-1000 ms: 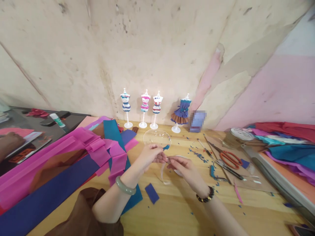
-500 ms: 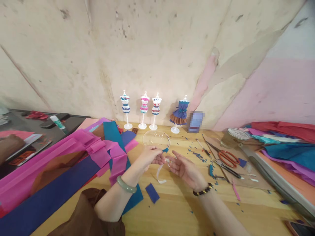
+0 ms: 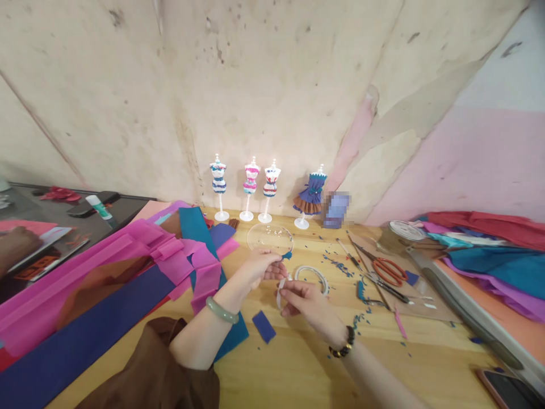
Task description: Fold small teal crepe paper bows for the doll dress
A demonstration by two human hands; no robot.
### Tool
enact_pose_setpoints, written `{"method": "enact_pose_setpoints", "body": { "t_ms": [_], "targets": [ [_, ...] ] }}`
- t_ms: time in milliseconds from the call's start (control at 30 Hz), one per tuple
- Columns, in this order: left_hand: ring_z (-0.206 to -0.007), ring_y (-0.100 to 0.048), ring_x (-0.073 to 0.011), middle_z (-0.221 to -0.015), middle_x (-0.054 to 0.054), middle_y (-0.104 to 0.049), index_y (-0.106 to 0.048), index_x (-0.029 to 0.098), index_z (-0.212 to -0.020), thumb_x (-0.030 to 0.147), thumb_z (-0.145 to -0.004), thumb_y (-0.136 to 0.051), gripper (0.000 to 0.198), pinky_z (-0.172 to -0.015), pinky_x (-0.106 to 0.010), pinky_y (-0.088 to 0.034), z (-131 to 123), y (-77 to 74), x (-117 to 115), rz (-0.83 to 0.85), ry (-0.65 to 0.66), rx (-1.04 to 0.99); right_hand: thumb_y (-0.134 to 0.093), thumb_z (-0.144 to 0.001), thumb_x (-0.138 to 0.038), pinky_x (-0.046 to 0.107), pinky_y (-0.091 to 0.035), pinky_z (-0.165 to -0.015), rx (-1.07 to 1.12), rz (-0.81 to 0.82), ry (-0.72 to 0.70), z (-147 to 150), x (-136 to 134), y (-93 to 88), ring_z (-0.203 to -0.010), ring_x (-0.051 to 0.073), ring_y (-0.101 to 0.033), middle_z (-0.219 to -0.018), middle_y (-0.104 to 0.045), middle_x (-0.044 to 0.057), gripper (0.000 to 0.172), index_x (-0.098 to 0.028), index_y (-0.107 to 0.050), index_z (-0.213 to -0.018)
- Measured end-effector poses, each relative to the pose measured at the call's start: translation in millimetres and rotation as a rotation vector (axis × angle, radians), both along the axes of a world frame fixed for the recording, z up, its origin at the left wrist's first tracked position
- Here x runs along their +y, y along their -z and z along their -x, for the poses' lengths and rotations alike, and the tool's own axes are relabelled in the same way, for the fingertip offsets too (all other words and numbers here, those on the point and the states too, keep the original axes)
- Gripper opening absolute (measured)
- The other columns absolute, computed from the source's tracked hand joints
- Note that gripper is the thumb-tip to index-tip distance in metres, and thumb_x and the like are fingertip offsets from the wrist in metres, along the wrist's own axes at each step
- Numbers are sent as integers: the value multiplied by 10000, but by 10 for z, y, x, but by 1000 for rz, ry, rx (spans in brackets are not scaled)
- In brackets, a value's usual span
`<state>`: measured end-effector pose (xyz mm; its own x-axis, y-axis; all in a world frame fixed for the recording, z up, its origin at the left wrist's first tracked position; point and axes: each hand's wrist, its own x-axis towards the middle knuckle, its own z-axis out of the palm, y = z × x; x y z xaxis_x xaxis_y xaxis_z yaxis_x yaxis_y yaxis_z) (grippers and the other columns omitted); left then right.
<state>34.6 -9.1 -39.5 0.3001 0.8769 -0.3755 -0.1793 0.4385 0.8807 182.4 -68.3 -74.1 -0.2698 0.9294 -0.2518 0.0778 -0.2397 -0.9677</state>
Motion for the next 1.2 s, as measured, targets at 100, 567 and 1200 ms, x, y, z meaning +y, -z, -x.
{"method": "enact_pose_setpoints", "body": {
  "t_ms": [100,567,1200],
  "targets": [
    [-518,-647,-111,-573,-42,-665,-597,113,-657,106,-838,-511,201,-530,-202,-507,2,-24,2,7,0,-20,-661,-715,-426,245,-501,-545,-29,-14,-6,37,-47,67,-518,128,-646,-678,-685,-5,247,-180,-656,-720],
    [-514,-657,-123,-581,-48,-676,-584,121,-690,100,-827,-538,146,-538,-217,-528,9,-78,17,25,-51,-25,-564,-800,-381,252,-454,-574,-228,-82,-84,-306,-333,185,-508,132,-588,-581,-626,-31,221,-188,-669,-816],
    [-514,-655,-123,-593,-62,-688,-611,111,-692,163,-796,-605,117,-538,-216,-515,55,-45,31,-54,13,3,-685,-710,-416,376,-504,-839,-80,-349,253,-129,125,-156,-956,236,-657,-1039,-711,104,340,-203,-609,-964]
  ]
}}
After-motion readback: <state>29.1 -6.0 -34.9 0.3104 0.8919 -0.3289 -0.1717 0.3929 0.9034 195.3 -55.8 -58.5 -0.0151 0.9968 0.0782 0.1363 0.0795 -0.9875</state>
